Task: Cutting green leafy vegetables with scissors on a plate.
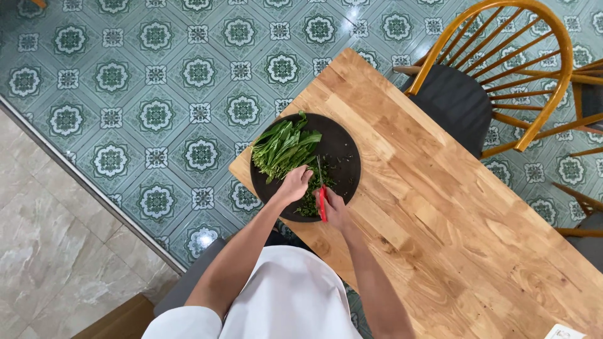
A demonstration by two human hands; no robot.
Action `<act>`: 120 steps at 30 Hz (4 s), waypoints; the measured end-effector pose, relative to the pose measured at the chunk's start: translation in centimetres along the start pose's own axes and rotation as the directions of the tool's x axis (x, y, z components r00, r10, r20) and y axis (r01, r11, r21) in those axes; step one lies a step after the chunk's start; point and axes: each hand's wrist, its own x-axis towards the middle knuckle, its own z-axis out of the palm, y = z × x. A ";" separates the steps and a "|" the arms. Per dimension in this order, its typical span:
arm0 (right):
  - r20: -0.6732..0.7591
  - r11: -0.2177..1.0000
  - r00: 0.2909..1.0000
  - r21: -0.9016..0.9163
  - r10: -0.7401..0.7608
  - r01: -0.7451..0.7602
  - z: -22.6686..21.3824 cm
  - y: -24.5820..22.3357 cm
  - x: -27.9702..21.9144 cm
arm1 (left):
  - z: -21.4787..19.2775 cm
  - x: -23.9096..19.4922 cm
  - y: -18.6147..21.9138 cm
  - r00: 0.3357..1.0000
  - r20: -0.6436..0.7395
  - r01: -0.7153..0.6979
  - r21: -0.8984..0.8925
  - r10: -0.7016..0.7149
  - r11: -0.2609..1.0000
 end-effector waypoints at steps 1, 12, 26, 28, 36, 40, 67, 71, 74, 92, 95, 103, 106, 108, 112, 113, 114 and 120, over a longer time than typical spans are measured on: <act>-0.002 1.000 1.000 0.002 0.002 -0.002 -0.1 0.3 -0.1 | -0.2 -0.3 0.3 1.000 0.003 0.001 0.002 -0.001 1.000; -0.006 0.986 0.989 0.067 0.151 -0.150 0.3 -0.6 -1.2 | 0.7 0.0 -0.1 1.000 -0.029 -0.008 -0.056 0.007 0.998; -0.013 0.991 0.999 -0.128 -0.041 0.039 -1.2 1.5 -0.6 | -0.5 0.6 0.7 0.999 0.035 0.014 0.070 -0.016 0.997; -0.012 0.992 0.999 -0.123 -0.044 0.042 -1.1 1.3 -0.5 | -0.7 0.5 1.0 0.999 0.044 0.015 0.071 -0.018 0.997; -0.028 0.994 1.000 -0.107 0.014 -0.017 -0.8 0.1 -0.6 | -1.1 0.1 1.9 0.998 0.068 0.000 0.082 -0.006 0.997; -0.024 0.989 0.994 -0.098 0.106 -0.108 -0.6 -1.6 -0.9 | -1.1 0.1 1.8 0.997 0.081 0.007 0.097 -0.015 0.995; -0.117 0.993 0.992 -0.109 0.037 -0.050 -0.3 1.6 0.1 | -0.2 1.9 0.5 0.998 0.054 0.014 0.048 -0.016 0.999; -0.095 0.995 0.994 -0.087 0.051 -0.059 -0.3 1.9 0.2 | 0.1 2.0 0.1 0.997 0.075 0.028 0.051 -0.032 0.998; -0.097 0.995 0.992 -0.053 0.078 -0.084 -0.2 2.2 0.0 | 0.8 2.4 -0.3 0.999 0.052 0.005 0.051 -0.007 0.999; -0.122 0.973 0.977 0.176 0.175 -0.153 0.2 4.8 -1.8 | 2.0 1.3 1.4 0.995 0.084 0.057 0.026 -0.059 0.998; -0.112 0.974 0.978 0.161 0.176 -0.157 0.5 4.5 -2.0 | 2.1 1.2 0.7 0.995 0.091 0.026 0.081 -0.033 0.996; -0.155 0.965 0.972 0.221 0.175 -0.139 2.6 5.5 -0.2 | 2.8 5.3 -4.4 0.974 0.056 -0.223 0.065 0.220 0.973; -0.176 0.941 0.963 0.307 0.202 -0.141 4.0 5.1 0.6 | 1.0 5.4 -2.2 0.973 0.229 -0.043 0.144 0.009 0.989; -0.271 0.976 0.943 0.156 0.192 -0.153 5.2 5.0 0.7 | 2.0 7.2 -5.9 0.963 0.195 -0.216 0.141 0.187 0.966; -0.347 0.966 0.904 0.151 0.251 -0.211 7.5 3.3 1.2 | -1.4 5.9 -1.8 0.939 0.344 -0.059 0.153 0.003 0.987; -0.367 0.950 0.880 0.187 0.303 -0.249 8.0 2.4 1.2 | -1.2 6.3 -2.5 0.939 0.338 -0.116 0.138 0.063 0.984; -0.383 0.931 0.852 0.225 0.356 -0.287 8.6 1.5 1.0 | -0.9 6.7 -3.4 0.935 0.332 -0.171 0.123 0.122 0.978; -0.429 0.928 0.842 0.313 0.328 -0.203 10.3 3.2 1.4 | -1.2 6.8 -3.5 0.912 0.405 -0.133 0.156 0.060 0.979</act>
